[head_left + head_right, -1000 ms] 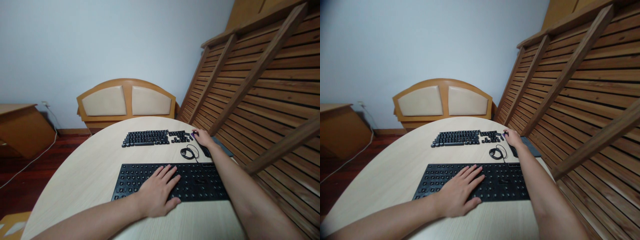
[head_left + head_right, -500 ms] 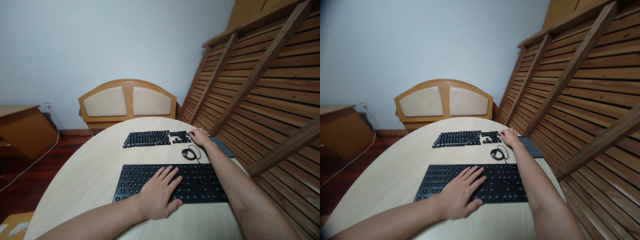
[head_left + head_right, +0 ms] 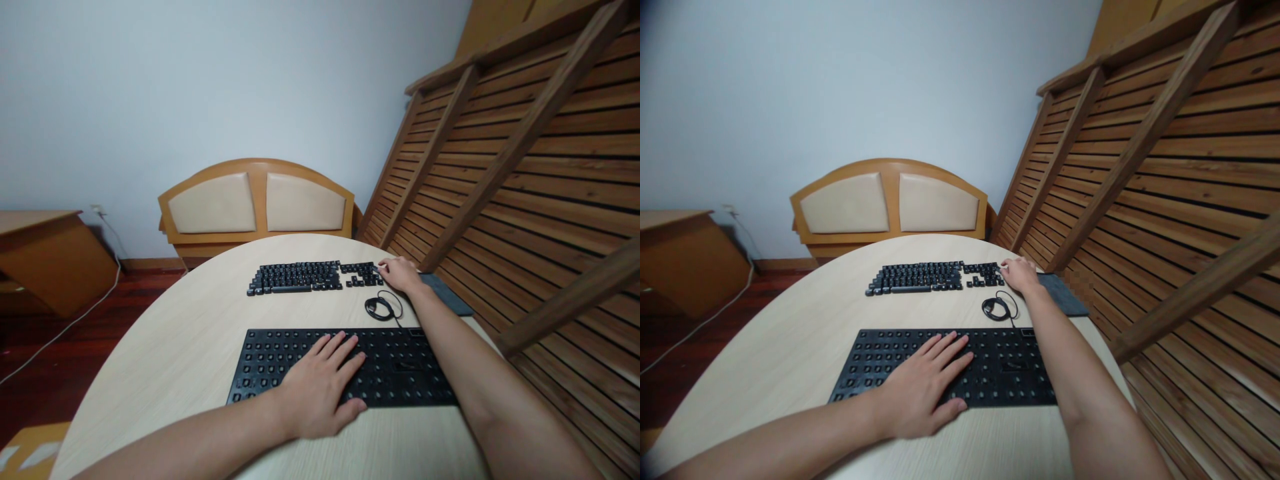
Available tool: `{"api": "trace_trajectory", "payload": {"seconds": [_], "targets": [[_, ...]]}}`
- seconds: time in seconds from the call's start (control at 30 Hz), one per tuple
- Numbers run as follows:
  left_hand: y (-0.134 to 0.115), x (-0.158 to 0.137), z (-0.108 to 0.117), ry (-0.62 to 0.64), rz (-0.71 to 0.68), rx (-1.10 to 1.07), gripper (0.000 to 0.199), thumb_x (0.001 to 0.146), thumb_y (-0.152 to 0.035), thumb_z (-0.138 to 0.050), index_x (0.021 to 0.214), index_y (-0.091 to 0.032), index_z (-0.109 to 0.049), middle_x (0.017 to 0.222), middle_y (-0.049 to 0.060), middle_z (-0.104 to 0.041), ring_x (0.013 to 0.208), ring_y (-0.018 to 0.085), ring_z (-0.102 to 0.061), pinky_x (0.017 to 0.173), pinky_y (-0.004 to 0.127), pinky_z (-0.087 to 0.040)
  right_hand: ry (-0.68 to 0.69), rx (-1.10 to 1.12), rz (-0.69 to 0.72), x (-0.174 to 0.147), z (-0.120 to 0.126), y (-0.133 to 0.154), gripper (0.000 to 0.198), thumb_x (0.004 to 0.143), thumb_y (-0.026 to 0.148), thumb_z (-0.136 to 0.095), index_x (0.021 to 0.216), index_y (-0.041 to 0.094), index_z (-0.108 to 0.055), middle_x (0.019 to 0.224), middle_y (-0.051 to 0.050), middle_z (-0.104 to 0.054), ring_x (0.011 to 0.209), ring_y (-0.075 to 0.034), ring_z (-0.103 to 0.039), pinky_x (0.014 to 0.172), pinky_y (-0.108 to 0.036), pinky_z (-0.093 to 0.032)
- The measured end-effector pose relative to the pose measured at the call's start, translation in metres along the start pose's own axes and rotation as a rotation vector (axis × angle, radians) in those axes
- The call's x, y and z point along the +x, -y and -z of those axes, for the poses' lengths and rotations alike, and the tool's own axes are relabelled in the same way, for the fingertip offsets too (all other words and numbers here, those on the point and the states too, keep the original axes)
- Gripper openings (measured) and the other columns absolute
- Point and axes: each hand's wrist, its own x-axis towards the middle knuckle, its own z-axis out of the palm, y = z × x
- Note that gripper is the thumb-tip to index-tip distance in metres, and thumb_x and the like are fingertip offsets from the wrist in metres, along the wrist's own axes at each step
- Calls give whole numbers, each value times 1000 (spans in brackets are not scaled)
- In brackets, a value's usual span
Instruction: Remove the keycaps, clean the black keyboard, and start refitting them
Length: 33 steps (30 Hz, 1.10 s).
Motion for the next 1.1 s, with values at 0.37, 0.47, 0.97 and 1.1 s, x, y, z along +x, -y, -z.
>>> {"api": "trace_trajectory", "payload": {"seconds": [0.37, 0.47, 0.97, 1.1], "targets": [[0, 1, -1, -8, 3, 5, 70, 99, -59, -36, 154, -16, -32, 164, 14, -20, 151, 34, -17, 122, 55, -19, -6, 0, -30, 0, 1, 3, 30, 94, 32, -50, 108, 22, -75, 109, -12, -74, 109, -28, -62, 90, -38, -44], [0, 0, -1, -2, 5, 6, 70, 99, -59, -35, 154, -16, -32, 164, 14, -20, 151, 34, -17, 122, 55, -18, -9, 5, -25, 1, 2, 4, 29, 92, 34, -53, 110, 23, -74, 115, -11, -73, 112, -28, -61, 91, -38, -44], [1, 0, -1, -17, -14, 16, 69, 99, -57, -39, 153, -16, -32, 163, 14, -20, 150, 35, -18, 121, 55, -20, -2, 31, -82, 5, -1, 6, 32, 92, 43, -54, 101, 24, -78, 106, -12, -75, 106, -27, -65, 91, -37, -45], [1, 0, -1, -14, -5, 15, 69, 99, -58, -38, 153, -16, -33, 163, 14, -20, 150, 35, -18, 121, 54, -19, -14, 22, -134, 2, 7, 0, 36, 95, 36, -46, 103, 21, -78, 107, -16, -74, 107, -29, -64, 94, -41, -43]]}}
